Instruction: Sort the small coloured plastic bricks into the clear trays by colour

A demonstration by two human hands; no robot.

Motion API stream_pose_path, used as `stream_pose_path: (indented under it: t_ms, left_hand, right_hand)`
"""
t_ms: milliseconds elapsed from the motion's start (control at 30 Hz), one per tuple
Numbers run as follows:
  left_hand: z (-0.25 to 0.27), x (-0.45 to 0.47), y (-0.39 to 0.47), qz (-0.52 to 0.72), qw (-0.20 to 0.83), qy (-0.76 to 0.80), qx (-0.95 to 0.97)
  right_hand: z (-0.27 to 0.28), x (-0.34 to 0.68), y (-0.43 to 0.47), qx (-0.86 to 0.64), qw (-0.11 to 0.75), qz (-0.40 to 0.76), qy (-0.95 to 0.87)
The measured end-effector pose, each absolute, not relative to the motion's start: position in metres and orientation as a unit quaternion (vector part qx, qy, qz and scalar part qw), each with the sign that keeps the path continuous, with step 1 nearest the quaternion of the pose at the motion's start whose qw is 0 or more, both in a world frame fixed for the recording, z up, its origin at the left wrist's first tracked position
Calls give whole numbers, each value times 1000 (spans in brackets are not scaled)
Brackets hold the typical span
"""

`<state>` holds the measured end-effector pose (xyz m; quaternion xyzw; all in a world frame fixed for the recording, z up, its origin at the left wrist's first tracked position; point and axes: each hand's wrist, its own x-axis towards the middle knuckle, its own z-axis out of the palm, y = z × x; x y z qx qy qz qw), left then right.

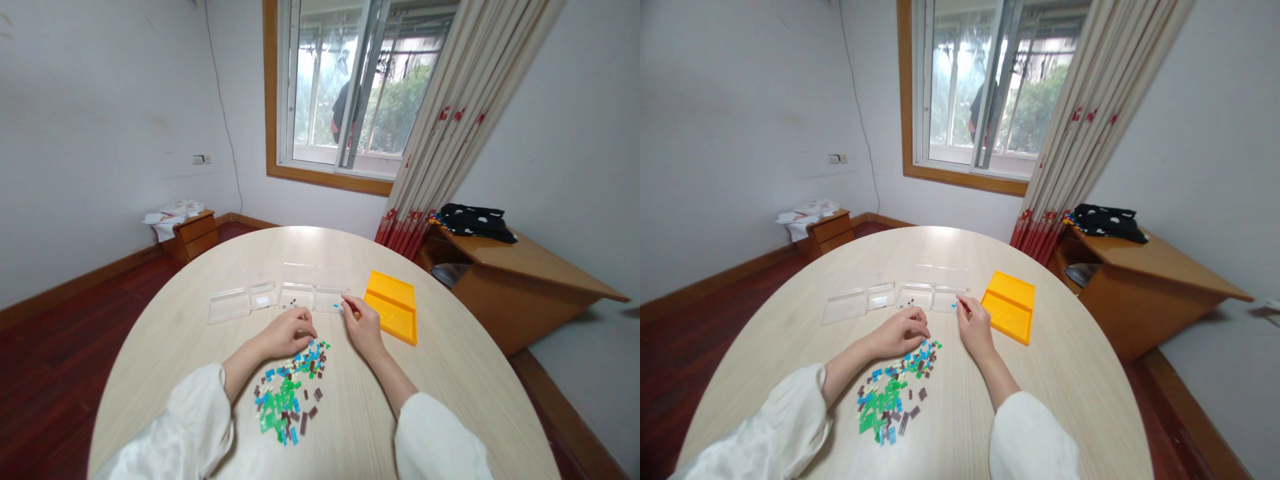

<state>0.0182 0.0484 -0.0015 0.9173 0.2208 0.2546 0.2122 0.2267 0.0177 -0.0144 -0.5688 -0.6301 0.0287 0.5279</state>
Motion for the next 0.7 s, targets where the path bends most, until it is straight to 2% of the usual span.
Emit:
stream_pose_path:
  t_ms: [233, 467, 700]
  left_hand:
    - [-3, 20, 50, 266, 225, 237, 907]
    - [-10, 19, 62, 459, 215, 410, 758]
    - [-14, 15, 70, 486, 171, 464, 721]
  right_hand:
    - [-12, 225, 16, -565, 523, 25, -637]
    - [-16, 226, 18, -559, 523, 21, -643]
    - [-11, 221, 14, -548, 502, 43, -668]
